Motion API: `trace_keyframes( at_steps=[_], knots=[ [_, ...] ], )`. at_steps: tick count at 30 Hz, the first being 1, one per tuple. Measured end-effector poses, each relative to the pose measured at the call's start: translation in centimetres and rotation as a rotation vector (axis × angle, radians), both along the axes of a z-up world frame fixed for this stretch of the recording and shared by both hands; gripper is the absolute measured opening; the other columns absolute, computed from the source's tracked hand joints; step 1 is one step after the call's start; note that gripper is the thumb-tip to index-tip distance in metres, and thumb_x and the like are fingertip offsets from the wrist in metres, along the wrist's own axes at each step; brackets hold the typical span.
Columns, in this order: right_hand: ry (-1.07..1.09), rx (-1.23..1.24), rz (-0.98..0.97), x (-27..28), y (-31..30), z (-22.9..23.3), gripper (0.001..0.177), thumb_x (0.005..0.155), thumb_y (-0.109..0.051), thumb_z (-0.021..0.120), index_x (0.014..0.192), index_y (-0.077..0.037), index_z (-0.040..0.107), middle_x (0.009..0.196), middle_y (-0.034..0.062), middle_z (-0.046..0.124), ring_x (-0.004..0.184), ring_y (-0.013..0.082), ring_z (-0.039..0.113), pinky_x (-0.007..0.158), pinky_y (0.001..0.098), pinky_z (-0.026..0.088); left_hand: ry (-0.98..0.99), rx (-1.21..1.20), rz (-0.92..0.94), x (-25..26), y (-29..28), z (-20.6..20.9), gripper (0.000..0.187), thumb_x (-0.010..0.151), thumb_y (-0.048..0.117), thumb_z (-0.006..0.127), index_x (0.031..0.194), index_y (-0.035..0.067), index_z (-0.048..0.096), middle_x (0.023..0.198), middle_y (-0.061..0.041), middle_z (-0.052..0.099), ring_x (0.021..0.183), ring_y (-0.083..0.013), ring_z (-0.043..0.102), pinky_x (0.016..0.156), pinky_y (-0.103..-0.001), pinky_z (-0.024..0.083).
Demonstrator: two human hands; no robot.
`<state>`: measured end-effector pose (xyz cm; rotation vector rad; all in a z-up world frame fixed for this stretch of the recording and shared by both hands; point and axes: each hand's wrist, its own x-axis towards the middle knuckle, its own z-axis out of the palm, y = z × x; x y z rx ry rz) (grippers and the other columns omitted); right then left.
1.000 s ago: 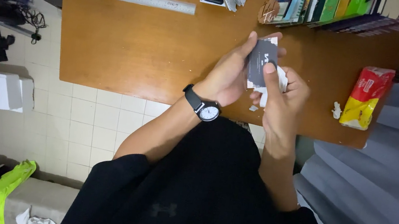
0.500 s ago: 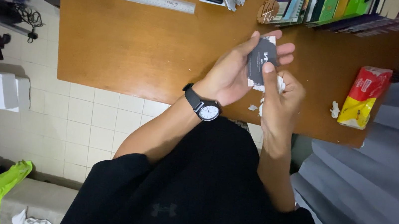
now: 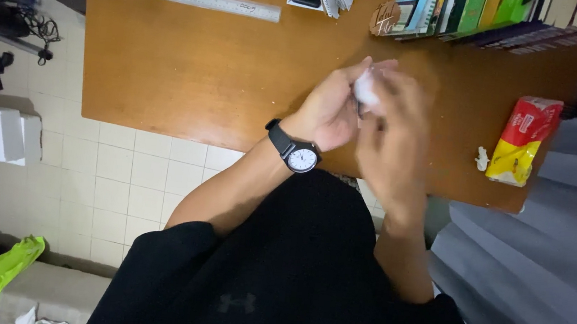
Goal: The person repeatedly picks up small cards from a white board on the floor, wipes each card with a tissue, and places it on a wooden table. The person handles several different cards one at a time, wiping them before stacking them on the table.
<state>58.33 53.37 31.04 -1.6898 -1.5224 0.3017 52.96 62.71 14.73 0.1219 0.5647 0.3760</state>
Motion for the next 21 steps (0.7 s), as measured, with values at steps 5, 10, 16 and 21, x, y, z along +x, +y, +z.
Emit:
trace_keyframes(
  at_steps=[5,10,16,21],
  knots=[
    [0.153,-0.233,0.068,-0.9,0.0,1.5,0.04,0.094,0.016,0.047,0.132,0.017,0.06,0.145,0.0408,0.048,0.134,0.0568,0.047,0.11,0.0625,0.041,-0.076,-0.028,-0.033,-2.0,0.1,7.4,0.052,0.113,0.037,0.032,0.153,0.004,0.035,0.142,-0.03,0.055,0.134,-0.0415,0.054,0.103,-0.05,0.052],
    [0.212,-0.225,0.029,-0.5,-0.6,-1.0,0.042,0.1,0.013,0.042,0.14,0.016,0.054,0.16,0.037,0.029,0.147,0.0563,0.028,0.122,0.0663,0.023,-0.139,0.011,-0.03,-2.3,-0.3,4.6,0.046,0.112,0.037,0.04,0.139,0.003,0.054,0.132,-0.018,0.065,0.121,-0.0311,0.065,0.098,-0.041,0.058],
    [0.323,-0.346,-0.041,0.3,-0.3,-6.2,0.05,0.108,-0.001,0.046,0.158,-0.005,0.04,0.17,0.0236,0.018,0.156,0.0439,0.013,0.127,0.0615,0.003,0.021,-0.074,-0.077,-3.5,-0.4,5.5,0.04,0.101,0.041,0.062,0.12,0.006,0.068,0.107,-0.014,0.072,0.097,-0.0271,0.073,0.081,-0.035,0.061],
    [0.851,-0.315,-0.405,-1.3,-0.3,-10.9,0.038,0.109,-0.033,0.054,0.138,-0.01,0.064,0.139,0.0134,0.063,0.141,0.026,0.05,0.119,0.0444,0.037,0.271,0.291,0.004,-4.0,-0.6,6.9,0.049,0.103,0.048,0.055,0.133,0.011,0.066,0.105,-0.003,0.067,0.101,-0.0126,0.065,0.089,-0.027,0.053]
  ],
)
